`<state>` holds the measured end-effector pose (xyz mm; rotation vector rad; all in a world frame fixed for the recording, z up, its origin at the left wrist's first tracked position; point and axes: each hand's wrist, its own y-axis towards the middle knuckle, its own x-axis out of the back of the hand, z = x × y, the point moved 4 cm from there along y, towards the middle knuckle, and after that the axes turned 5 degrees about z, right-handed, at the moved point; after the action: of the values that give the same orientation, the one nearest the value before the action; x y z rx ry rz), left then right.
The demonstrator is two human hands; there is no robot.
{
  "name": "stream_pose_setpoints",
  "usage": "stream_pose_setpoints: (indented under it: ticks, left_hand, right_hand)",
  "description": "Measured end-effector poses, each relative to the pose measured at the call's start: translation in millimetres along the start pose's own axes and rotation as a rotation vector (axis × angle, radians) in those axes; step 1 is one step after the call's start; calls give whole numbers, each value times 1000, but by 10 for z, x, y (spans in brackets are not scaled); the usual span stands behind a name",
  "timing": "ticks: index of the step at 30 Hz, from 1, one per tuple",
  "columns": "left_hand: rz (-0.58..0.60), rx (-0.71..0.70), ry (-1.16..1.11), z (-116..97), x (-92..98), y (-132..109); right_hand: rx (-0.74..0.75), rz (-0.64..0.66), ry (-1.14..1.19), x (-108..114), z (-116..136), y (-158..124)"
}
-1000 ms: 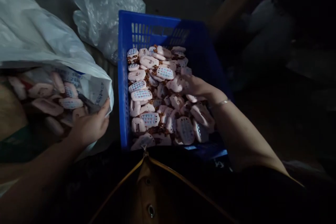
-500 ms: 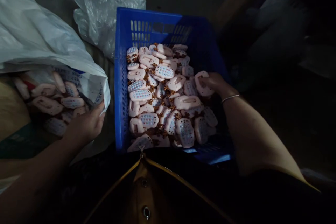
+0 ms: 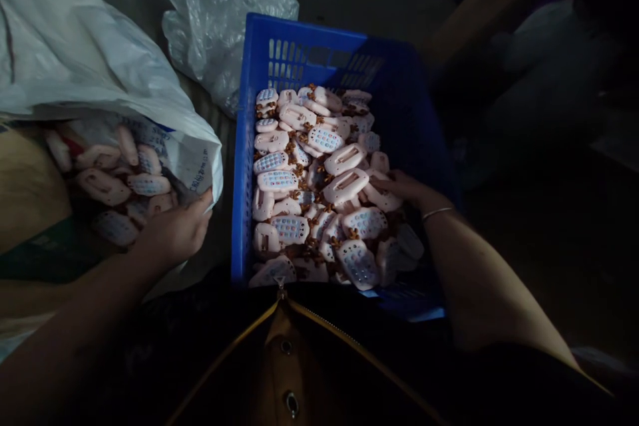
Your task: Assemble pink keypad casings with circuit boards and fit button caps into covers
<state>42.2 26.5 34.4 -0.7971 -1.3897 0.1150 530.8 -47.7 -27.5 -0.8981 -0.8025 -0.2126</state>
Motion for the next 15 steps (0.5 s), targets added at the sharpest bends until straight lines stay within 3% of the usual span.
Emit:
stream_pose_setpoints:
  ticks: [4,6,8,10,12,15]
  left_hand:
    - [28,-21,12,-32,48,-30]
    - [23,-17,22,-24,51,-39]
    - [12,-36,10,-18,41,-38]
    - [-11,-61,-3,-18,27,-28]
    - [-25,-76,1,-21,7,-12]
    - [-30,-84,12,-17,-22,2]
  right_hand:
    - [-1,27,169,71,-67,-320]
    - [5,71,320,215,-48,-473]
    - [81,25,487,396,112,-594]
    - [259,-69,603,499,499,-715]
    - [497,-57,630,394,1137,-877]
    - [856,259,602,-97,2326,-1221]
